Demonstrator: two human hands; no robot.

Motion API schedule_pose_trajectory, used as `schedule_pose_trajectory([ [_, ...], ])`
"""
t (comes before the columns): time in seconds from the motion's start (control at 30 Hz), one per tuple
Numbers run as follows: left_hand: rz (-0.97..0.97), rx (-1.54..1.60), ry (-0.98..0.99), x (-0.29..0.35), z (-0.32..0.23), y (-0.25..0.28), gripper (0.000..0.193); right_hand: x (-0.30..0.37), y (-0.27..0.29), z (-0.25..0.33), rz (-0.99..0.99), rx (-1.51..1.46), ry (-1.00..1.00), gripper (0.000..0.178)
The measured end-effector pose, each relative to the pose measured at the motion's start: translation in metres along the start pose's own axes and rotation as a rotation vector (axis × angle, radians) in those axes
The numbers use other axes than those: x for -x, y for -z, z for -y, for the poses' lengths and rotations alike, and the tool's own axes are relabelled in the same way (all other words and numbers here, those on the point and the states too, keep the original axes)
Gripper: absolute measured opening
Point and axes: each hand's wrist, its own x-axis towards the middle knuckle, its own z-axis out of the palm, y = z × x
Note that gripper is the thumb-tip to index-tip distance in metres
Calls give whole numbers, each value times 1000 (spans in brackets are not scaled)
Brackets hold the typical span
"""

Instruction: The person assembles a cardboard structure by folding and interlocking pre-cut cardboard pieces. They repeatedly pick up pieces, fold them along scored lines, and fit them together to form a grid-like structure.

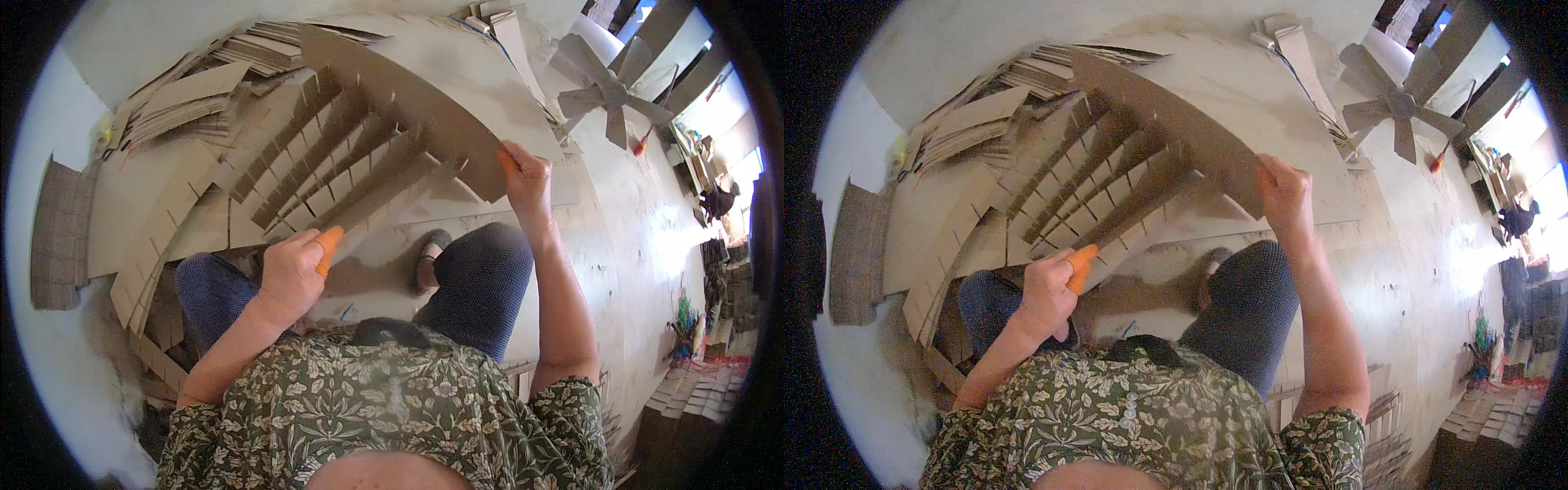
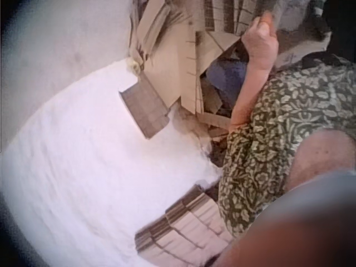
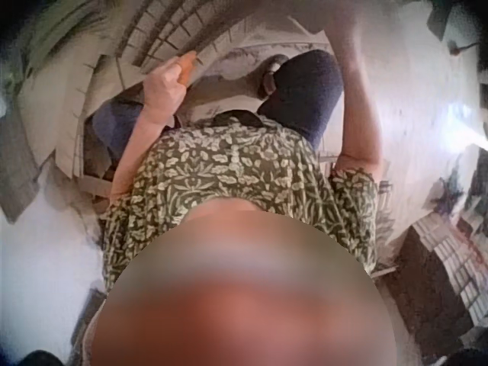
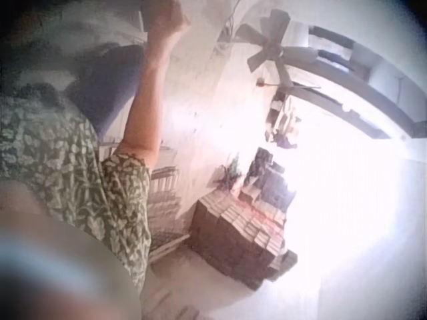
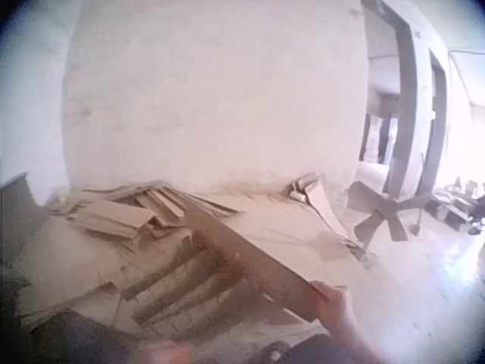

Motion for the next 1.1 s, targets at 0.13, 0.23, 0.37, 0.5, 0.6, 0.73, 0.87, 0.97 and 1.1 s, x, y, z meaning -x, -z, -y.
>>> schedule_pose_trajectory([
  [0.13, 22, -3, 29, 0, 0, -1, 25, 4, -8, -2, -23, -5, 66, 13],
  [0.23, 16, -11, 23, -1, 1, -1, 27, 0, -7, 5, -16, 1, 50, 7],
  [0.37, 13, 7, 23, 0, -3, -4, 27, -5, -8, 2, -17, -11, 66, 7],
  [0.5, 36, -2, 61, -1, 0, -4, 26, 2, -17, 1, -6, 29, 64, 7],
  [0.6, 3, 12, 21, -2, -3, -6, 25, 5, -9, -3, 1, 35, 55, 9],
  [0.73, 21, -34, 5, -2, -1, -7, 25, -4, 0, 4, 72, 16, 42, 11],
  [0.87, -17, -79, 15, -5, -8, -6, 25, 7, -4, 4, 43, 25, 20, 11],
  [0.97, -1, -94, 12, -2, -8, -8, 25, 12, -1, 7, 60, 49, -65, 9],
  [1.1, 4, -87, -30, -5, -12, -11, 25, 20, -3, -3, 75, 157, -41, 15],
])
